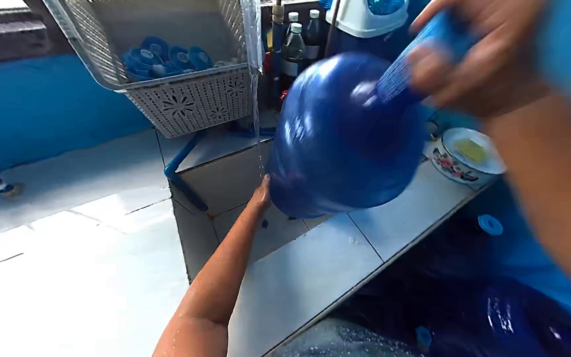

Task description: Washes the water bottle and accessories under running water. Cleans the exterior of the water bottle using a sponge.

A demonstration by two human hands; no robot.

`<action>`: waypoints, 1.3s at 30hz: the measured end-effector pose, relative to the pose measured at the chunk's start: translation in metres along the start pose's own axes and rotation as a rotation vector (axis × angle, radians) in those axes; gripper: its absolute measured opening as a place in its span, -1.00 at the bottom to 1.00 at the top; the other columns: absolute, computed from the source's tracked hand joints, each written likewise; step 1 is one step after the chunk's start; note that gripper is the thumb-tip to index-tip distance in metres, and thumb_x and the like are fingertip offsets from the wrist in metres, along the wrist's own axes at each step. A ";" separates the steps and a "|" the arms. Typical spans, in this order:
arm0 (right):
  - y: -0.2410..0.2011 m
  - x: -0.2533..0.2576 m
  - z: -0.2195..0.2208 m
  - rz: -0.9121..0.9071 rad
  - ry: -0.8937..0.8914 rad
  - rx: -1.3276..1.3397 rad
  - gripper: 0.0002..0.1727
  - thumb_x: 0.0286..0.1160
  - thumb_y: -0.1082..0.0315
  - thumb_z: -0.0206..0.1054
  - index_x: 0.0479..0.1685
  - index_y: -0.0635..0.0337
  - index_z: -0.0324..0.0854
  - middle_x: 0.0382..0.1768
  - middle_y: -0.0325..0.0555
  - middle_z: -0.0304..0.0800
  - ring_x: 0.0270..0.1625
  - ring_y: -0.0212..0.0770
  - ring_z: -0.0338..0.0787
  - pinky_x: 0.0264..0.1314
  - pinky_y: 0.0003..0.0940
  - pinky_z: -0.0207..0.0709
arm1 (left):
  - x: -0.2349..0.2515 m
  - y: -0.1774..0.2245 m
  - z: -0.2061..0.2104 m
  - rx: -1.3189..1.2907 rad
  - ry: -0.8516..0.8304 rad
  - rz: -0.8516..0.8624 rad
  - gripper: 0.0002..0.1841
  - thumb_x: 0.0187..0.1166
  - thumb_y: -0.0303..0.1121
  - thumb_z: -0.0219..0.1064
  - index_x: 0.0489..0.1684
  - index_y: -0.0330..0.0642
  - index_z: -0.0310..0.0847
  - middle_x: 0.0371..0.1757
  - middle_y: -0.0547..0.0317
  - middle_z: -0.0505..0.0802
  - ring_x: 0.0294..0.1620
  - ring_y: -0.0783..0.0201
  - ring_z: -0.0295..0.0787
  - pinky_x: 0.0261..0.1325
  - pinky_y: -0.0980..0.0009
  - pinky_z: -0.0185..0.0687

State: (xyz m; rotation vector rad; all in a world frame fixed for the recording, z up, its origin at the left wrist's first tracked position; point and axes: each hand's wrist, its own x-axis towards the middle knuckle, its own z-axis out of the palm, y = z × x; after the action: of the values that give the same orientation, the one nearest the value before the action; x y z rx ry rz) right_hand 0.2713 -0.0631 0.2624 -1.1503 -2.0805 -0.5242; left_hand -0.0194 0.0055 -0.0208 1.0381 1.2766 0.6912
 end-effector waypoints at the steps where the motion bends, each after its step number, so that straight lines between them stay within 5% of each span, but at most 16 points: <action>1: -0.007 -0.005 0.042 0.027 -0.087 0.021 -0.44 0.46 0.00 0.22 -0.04 0.45 0.70 -0.06 0.39 0.78 0.04 0.23 0.79 0.06 0.17 0.58 | 0.004 -0.004 -0.001 -0.007 -0.006 -0.032 -0.16 0.81 0.28 -0.47 0.79 -0.22 0.15 0.66 -0.29 0.46 0.57 -0.16 0.50 0.52 -0.11 0.45; 3: -0.002 -0.027 0.124 0.076 -0.251 0.056 -0.47 0.39 0.04 0.30 -0.02 0.43 0.72 -0.02 0.39 0.78 -0.01 0.34 0.83 -0.10 0.31 0.64 | 0.009 0.002 0.004 -0.057 0.037 0.026 -0.21 0.84 0.24 -0.39 0.81 -0.21 0.12 0.68 -0.24 0.47 0.58 -0.08 0.52 0.56 0.00 0.47; 5: 0.009 -0.053 0.184 0.128 -0.420 0.134 -0.51 0.38 0.09 0.41 0.02 0.41 0.71 0.01 0.36 0.79 -0.14 0.29 0.87 -0.24 0.27 0.68 | 0.011 0.014 0.008 0.091 0.029 0.181 -0.26 0.82 0.05 0.00 0.84 -0.30 0.01 0.79 -0.29 0.29 0.76 -0.10 0.28 0.71 -0.05 0.25; 8: 0.027 -0.061 0.222 0.176 -0.772 0.259 -0.47 0.48 0.07 0.43 0.18 0.39 0.65 0.12 0.32 0.76 -0.01 0.25 0.85 -0.02 0.27 0.67 | 0.021 0.039 0.026 0.424 -0.062 0.348 0.07 0.21 0.02 0.68 0.73 -0.41 0.22 0.76 -0.35 0.32 0.78 -0.13 0.22 0.76 -0.04 0.20; 11: 0.051 -0.022 0.243 0.074 -0.933 0.384 -0.47 0.70 -0.05 0.23 0.00 0.33 0.73 -0.13 0.21 0.83 0.00 0.20 0.84 0.07 0.28 0.62 | 0.049 0.044 0.072 0.464 -0.076 0.554 0.14 -0.09 0.01 0.81 0.63 -0.38 0.37 0.63 -0.24 0.53 0.71 -0.02 0.34 0.81 0.06 0.10; 13: 0.062 0.012 0.275 0.053 -0.908 0.461 -0.45 0.78 -0.04 0.10 -0.04 0.33 0.73 -0.16 0.21 0.82 0.03 0.21 0.82 0.12 0.29 0.59 | 0.062 0.042 0.104 0.356 -0.009 0.570 0.04 -0.11 -0.10 0.82 0.53 -0.41 0.44 0.43 -0.17 0.70 0.52 0.11 0.58 0.69 0.20 0.35; 16: 0.058 0.043 0.345 0.119 -0.952 0.454 -0.52 0.80 0.11 0.16 0.37 0.35 0.63 0.23 0.33 0.77 0.40 0.30 0.71 0.45 0.33 0.47 | 0.058 0.043 0.123 0.409 0.149 0.550 -0.19 -0.02 -0.24 0.73 0.31 -0.50 0.55 0.14 -0.23 0.84 0.26 0.00 0.79 0.42 0.05 0.62; 20: 0.046 0.022 0.406 0.064 -0.939 0.380 -0.27 0.61 0.44 0.32 0.80 0.28 0.18 0.52 0.50 0.48 0.66 0.49 0.37 0.59 0.42 0.27 | 0.047 0.027 0.113 0.415 0.403 0.757 -0.35 -0.09 -0.33 0.70 0.02 -0.55 0.63 -0.06 -0.22 0.87 0.04 0.05 0.87 0.21 0.16 0.74; 23: 0.055 -0.013 0.377 0.188 -0.897 0.620 -0.31 0.52 0.59 0.22 0.74 0.28 0.29 0.46 0.48 0.53 0.53 0.39 0.56 0.53 0.31 0.44 | 0.038 0.026 0.101 0.289 0.225 0.693 -0.19 -0.04 -0.21 0.78 0.19 -0.57 0.55 0.09 -0.20 0.82 0.19 0.20 0.77 0.38 0.34 0.62; 25: 0.071 -0.056 0.325 0.380 -0.764 0.916 -0.49 0.71 0.46 0.04 0.64 0.29 0.40 0.22 0.26 0.74 0.07 0.03 0.79 0.16 0.01 0.65 | 0.031 0.038 0.095 0.165 0.013 0.538 -0.06 0.01 -0.03 0.75 0.37 -0.51 0.48 0.25 -0.13 0.75 0.32 0.29 0.66 0.47 0.38 0.52; 27: 0.080 -0.107 0.268 0.477 -0.548 1.089 -0.53 0.80 0.28 -0.05 0.49 0.40 0.47 -0.16 -0.05 0.78 -0.34 -0.39 0.73 -0.21 -0.38 0.70 | 0.032 0.052 0.094 0.048 -0.020 0.427 -0.25 0.35 0.08 0.38 0.32 -0.47 0.57 0.22 -0.08 0.78 0.26 0.28 0.68 0.40 0.28 0.55; 30: 0.060 -0.175 0.213 0.571 -0.344 1.260 -0.49 0.87 0.22 -0.06 0.43 0.58 0.33 -0.30 -0.32 0.73 -0.44 -0.61 0.68 -0.32 -0.57 0.69 | 0.046 0.051 0.106 -0.116 0.110 0.493 -0.07 0.61 0.46 -0.25 0.03 -0.34 0.69 -0.03 0.13 0.83 0.06 0.41 0.72 0.27 0.32 0.61; 32: 0.040 -0.205 0.212 0.508 -0.213 1.220 -0.45 0.88 0.16 -0.02 0.40 0.60 0.38 -0.22 -0.25 0.77 -0.39 -0.66 0.66 -0.26 -0.64 0.65 | 0.046 0.050 0.119 -0.232 0.215 0.492 -0.09 0.68 0.41 -0.46 -0.11 -0.23 0.65 -0.24 0.31 0.79 -0.12 0.53 0.70 0.12 0.42 0.65; 34: 0.030 -0.214 0.216 0.384 -0.135 1.012 -0.44 0.87 0.21 -0.04 0.35 0.72 0.41 -0.07 0.10 0.81 -0.32 -0.58 0.70 -0.16 -0.65 0.64 | 0.041 0.050 0.126 -0.259 0.266 0.509 -0.08 0.70 0.38 -0.51 -0.10 -0.25 0.66 -0.26 0.32 0.80 -0.15 0.55 0.72 0.10 0.43 0.67; 37: 0.039 -0.149 0.155 0.397 -0.578 0.729 -0.51 0.80 0.30 -0.01 0.39 0.59 0.52 -0.12 0.28 0.86 -0.17 -0.03 0.89 -0.01 -0.08 0.74 | 0.031 0.047 0.123 -0.182 0.244 0.510 0.03 0.58 0.52 -0.35 0.29 -0.41 0.50 0.07 0.11 0.78 0.14 0.48 0.68 0.36 0.35 0.58; 39: 0.059 -0.082 0.111 0.390 -0.913 0.664 -0.59 0.86 0.27 0.04 0.42 0.36 0.57 -0.22 0.20 0.80 -0.24 0.03 0.79 -0.08 0.05 0.65 | 0.026 0.047 0.128 -0.149 0.178 0.511 0.08 0.55 0.56 -0.33 0.43 -0.46 0.37 0.18 0.05 0.74 0.23 0.48 0.64 0.41 0.36 0.55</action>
State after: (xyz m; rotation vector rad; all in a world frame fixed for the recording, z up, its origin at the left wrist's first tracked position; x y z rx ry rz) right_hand 0.3101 -0.0089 0.1278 -1.4413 -2.3219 0.9886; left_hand 0.1164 0.0182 0.0071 1.2099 1.0921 1.2724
